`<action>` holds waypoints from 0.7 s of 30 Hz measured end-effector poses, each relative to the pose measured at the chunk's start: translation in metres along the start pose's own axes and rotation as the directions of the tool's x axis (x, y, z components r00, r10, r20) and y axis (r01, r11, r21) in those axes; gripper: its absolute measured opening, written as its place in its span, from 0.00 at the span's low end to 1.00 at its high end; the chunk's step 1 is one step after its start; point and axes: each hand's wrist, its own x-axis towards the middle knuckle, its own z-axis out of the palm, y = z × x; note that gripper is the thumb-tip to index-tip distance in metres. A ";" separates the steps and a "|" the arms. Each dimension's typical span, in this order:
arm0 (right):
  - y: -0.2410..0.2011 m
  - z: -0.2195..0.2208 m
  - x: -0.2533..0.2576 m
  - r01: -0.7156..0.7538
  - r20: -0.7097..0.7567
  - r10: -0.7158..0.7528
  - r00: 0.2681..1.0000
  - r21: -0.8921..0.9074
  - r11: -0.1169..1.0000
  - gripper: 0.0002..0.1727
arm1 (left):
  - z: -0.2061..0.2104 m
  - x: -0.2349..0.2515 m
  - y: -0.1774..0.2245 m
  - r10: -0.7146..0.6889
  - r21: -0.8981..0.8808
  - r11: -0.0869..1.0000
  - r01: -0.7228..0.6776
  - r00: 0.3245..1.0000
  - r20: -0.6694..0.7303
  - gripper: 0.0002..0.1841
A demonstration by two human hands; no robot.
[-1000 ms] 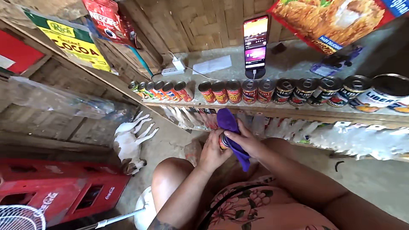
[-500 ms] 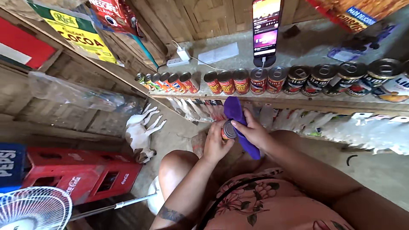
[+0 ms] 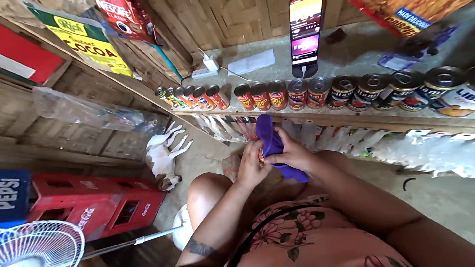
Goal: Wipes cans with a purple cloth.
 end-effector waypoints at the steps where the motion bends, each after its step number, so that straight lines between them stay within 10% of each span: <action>1: -0.001 -0.002 0.000 -0.009 0.017 0.009 1.000 0.027 1.000 0.56 | 0.001 0.001 -0.001 0.004 -0.026 1.000 -0.004 1.000 -0.019 0.32; 21: -0.008 -0.004 -0.002 -0.154 0.114 0.129 0.985 0.253 0.955 0.36 | -0.006 -0.003 -0.004 -0.135 -0.198 0.971 0.132 0.991 -0.005 0.38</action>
